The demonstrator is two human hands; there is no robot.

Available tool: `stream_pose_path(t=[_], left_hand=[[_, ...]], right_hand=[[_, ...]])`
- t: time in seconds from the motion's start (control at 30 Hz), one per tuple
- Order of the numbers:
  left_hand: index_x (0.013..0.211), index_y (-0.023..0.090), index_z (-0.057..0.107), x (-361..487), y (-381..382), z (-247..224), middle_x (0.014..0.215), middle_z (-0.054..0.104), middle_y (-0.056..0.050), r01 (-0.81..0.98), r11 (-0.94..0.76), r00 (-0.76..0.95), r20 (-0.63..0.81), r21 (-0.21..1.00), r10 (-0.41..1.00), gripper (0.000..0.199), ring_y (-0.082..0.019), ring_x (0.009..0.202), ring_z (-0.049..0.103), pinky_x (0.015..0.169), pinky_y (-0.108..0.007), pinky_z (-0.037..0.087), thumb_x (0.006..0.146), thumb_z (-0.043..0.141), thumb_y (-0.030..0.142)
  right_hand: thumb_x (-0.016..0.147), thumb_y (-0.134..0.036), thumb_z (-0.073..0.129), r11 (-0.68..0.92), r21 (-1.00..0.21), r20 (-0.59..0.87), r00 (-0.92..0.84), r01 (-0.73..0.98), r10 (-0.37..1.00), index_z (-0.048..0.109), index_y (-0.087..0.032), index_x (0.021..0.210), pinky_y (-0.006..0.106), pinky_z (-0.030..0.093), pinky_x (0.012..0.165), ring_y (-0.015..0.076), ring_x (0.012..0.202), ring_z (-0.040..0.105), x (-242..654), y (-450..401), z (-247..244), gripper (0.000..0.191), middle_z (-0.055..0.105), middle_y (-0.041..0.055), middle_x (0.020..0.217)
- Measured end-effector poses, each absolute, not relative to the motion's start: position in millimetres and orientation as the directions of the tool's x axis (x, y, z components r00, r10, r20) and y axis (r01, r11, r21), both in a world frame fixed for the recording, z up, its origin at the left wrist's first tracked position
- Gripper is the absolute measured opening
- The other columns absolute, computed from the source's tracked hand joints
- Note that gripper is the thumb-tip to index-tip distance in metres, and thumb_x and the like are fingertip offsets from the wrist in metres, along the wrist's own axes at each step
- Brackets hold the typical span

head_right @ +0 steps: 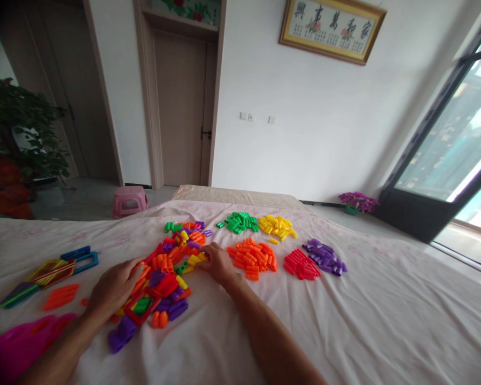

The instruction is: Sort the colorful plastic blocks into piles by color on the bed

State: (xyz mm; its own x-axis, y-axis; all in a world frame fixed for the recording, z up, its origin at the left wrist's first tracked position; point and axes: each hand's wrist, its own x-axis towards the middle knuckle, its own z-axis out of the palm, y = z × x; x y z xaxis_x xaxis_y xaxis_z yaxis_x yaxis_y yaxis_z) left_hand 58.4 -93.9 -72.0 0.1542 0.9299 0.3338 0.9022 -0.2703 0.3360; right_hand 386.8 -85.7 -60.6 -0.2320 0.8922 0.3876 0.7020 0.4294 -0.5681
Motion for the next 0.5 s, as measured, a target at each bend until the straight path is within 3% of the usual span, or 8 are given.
stream_pose_path(t=[0.17,0.3,0.5], left_hand=[[0.130,0.019,0.070,58,-93,-74,0.127,0.079,-0.009,0.899,-0.272,0.153,0.337,0.342,0.929,0.053,-0.024,0.116,0.073,0.103,-0.035,0.048,0.103,0.030,0.041],[0.129,0.019,0.070,57,-93,-75,0.126,0.079,-0.009,0.889,-0.294,0.158,0.367,0.350,0.917,0.052,-0.024,0.115,0.073,0.103,-0.036,0.050,0.104,0.031,0.040],[0.127,0.019,0.072,62,-101,-69,0.127,0.078,-0.012,0.874,-0.387,0.150,0.592,0.295,0.791,0.044,-0.028,0.119,0.071,0.112,-0.045,0.046,0.103,0.042,0.040]], right_hand=[[0.075,-0.041,0.090,0.329,-0.786,0.290,-0.158,0.523,0.944,0.079,-0.018,0.108,0.025,0.042,0.064,0.0131,0.070,0.053,399,-76,-72,0.042,0.061,-0.0015,0.081],[0.080,-0.044,0.079,0.204,-0.917,0.164,-0.141,0.343,0.976,0.075,-0.017,0.108,0.024,0.038,0.059,0.0119,0.064,0.050,405,-79,-73,0.040,0.060,-0.0034,0.075],[0.090,-0.041,0.064,0.361,-0.892,0.336,-0.138,0.272,0.932,0.067,-0.018,0.103,0.024,0.042,0.062,0.0127,0.069,0.052,397,-89,-59,0.027,0.060,-0.0022,0.079]])
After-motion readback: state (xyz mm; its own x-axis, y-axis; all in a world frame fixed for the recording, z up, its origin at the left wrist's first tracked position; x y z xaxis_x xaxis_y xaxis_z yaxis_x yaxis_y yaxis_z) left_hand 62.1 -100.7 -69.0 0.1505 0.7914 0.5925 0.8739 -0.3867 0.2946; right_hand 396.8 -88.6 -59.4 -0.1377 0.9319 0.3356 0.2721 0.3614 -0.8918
